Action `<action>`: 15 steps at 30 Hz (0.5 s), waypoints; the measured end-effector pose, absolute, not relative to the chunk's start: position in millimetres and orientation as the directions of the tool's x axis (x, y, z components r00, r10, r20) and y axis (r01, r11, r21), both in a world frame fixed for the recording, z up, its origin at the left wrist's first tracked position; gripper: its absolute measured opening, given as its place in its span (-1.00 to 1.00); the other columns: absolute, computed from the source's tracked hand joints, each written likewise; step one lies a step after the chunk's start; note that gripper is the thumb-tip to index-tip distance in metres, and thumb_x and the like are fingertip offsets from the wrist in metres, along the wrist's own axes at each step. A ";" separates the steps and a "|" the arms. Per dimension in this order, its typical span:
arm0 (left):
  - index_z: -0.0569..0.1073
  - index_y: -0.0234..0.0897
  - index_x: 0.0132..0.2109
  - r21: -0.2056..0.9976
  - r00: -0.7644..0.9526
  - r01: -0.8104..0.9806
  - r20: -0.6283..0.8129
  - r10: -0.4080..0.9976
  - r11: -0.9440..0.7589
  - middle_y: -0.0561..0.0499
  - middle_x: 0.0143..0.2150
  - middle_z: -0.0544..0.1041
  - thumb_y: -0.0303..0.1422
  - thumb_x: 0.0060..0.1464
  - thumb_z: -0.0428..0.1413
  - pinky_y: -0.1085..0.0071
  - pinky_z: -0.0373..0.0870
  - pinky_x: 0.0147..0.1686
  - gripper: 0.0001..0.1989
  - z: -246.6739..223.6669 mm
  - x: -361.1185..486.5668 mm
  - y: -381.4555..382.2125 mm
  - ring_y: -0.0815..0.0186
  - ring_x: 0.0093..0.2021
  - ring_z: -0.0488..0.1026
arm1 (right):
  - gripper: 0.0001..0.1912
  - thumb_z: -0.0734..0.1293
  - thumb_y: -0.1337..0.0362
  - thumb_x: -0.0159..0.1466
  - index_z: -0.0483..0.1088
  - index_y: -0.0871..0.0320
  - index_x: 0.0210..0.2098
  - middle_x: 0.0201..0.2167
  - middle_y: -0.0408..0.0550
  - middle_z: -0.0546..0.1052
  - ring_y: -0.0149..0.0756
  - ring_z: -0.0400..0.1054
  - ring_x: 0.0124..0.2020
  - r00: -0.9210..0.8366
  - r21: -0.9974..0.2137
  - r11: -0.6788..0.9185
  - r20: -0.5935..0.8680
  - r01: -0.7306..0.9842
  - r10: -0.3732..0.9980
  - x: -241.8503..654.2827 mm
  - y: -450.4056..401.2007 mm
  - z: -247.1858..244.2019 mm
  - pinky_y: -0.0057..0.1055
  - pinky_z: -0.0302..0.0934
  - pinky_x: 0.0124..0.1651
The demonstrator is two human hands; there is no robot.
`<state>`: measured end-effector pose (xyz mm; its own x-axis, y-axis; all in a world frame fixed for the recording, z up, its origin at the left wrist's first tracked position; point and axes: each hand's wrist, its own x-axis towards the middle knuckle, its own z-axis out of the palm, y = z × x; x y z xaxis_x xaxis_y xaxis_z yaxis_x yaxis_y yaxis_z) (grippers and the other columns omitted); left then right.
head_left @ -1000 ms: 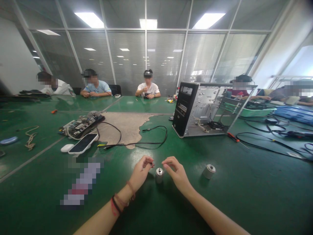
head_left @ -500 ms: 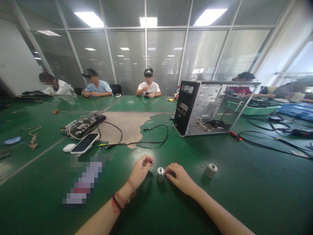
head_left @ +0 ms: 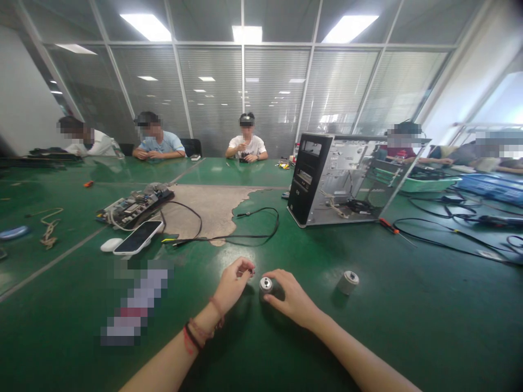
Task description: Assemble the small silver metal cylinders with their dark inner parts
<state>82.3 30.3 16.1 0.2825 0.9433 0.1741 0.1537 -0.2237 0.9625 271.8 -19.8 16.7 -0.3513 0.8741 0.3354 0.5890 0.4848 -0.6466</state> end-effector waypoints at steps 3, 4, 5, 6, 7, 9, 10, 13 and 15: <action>0.38 -0.30 -0.31 0.962 0.285 0.160 0.170 0.943 -0.222 0.03 -0.38 0.47 -0.40 -0.01 0.04 0.43 0.35 -0.29 -0.92 15.7 82.3 30.0 0.34 -0.36 0.44 | -0.69 0.33 0.22 0.14 0.32 0.08 -0.11 -0.16 -0.05 0.45 -0.19 0.28 -0.09 -0.340 -0.648 0.482 0.342 0.590 0.876 269.6 -18.6 14.5 -0.25 0.12 0.00; 0.38 -0.30 -0.31 0.962 0.285 0.159 0.170 0.943 -0.222 0.03 -0.38 0.47 -0.40 0.00 0.04 0.43 0.35 -0.29 -0.92 15.5 82.3 30.0 0.34 -0.36 0.44 | -0.69 0.33 0.22 0.15 0.33 0.08 -0.11 -0.17 -0.05 0.46 -0.18 0.28 -0.09 -0.335 -0.645 0.488 0.356 0.587 0.873 270.8 -17.8 15.6 -0.25 0.12 0.00; 0.39 -0.30 -0.31 0.962 0.287 0.158 0.169 0.943 -0.221 0.02 -0.38 0.47 -0.40 0.00 0.04 0.43 0.35 -0.29 -0.91 15.4 82.3 30.0 0.34 -0.36 0.44 | -0.69 0.32 0.21 0.15 0.32 0.08 -0.11 -0.16 -0.04 0.46 -0.18 0.28 -0.08 -0.325 -0.641 0.495 0.374 0.586 0.869 273.3 -16.6 17.7 -0.24 0.12 0.01; 0.39 -0.30 -0.31 0.964 0.286 0.156 0.166 0.944 -0.217 0.02 -0.38 0.47 -0.39 0.00 0.04 0.43 0.35 -0.29 -0.91 15.3 82.4 30.1 0.34 -0.35 0.44 | -0.70 0.32 0.20 0.16 0.32 0.08 -0.11 -0.15 -0.03 0.46 -0.17 0.28 -0.07 -0.305 -0.638 0.499 0.396 0.586 0.866 277.2 -15.0 20.9 -0.23 0.11 0.02; 0.39 -0.30 -0.31 0.966 0.283 0.152 0.161 0.946 -0.210 0.02 -0.37 0.46 -0.39 0.00 0.05 0.43 0.35 -0.29 -0.91 15.3 82.5 30.2 0.34 -0.35 0.44 | -0.70 0.31 0.19 0.17 0.32 0.09 -0.10 -0.14 -0.02 0.46 -0.16 0.28 -0.06 -0.272 -0.639 0.495 0.420 0.590 0.866 282.6 -12.9 25.0 -0.22 0.11 0.03; 0.39 -0.30 -0.32 0.970 0.276 0.144 0.149 0.949 -0.194 0.02 -0.37 0.46 -0.38 -0.01 0.06 0.44 0.35 -0.29 -0.91 15.3 82.7 30.4 0.34 -0.35 0.44 | -0.69 0.28 0.17 0.18 0.31 0.10 -0.09 -0.12 0.01 0.45 -0.15 0.28 -0.05 -0.161 -0.646 0.464 0.472 0.607 0.867 298.8 -7.2 34.4 -0.21 0.12 0.03; 0.39 -0.30 -0.33 0.972 0.275 0.141 0.145 0.950 -0.189 0.02 -0.37 0.46 -0.37 -0.02 0.07 0.44 0.35 -0.29 -0.91 15.4 82.7 30.4 0.34 -0.35 0.44 | -0.68 0.27 0.16 0.19 0.30 0.11 -0.08 -0.12 0.02 0.45 -0.15 0.29 -0.05 -0.090 -0.650 0.441 0.499 0.619 0.862 309.6 -3.6 38.9 -0.20 0.13 0.02; 0.40 -0.31 -0.33 0.973 0.281 0.127 0.149 0.948 -0.191 0.02 -0.38 0.45 -0.36 0.00 0.06 0.43 0.34 -0.28 -0.90 15.7 82.8 30.2 0.34 -0.35 0.43 | -0.63 0.27 0.10 0.18 0.30 0.12 -0.07 -0.12 0.02 0.45 -0.15 0.31 -0.07 0.131 -0.637 0.364 0.593 0.679 0.794 352.5 8.8 45.8 -0.21 0.15 0.01; 0.40 -0.31 -0.33 0.973 0.282 0.125 0.151 0.947 -0.193 0.02 -0.39 0.45 -0.35 0.02 0.04 0.44 0.34 -0.29 -0.89 16.5 83.0 29.5 0.34 -0.35 0.43 | -0.61 0.26 0.07 0.16 0.31 0.14 -0.08 -0.14 0.02 0.46 -0.16 0.33 -0.11 0.261 -0.619 0.268 0.628 0.738 0.733 387.4 17.0 42.2 -0.23 0.16 -0.01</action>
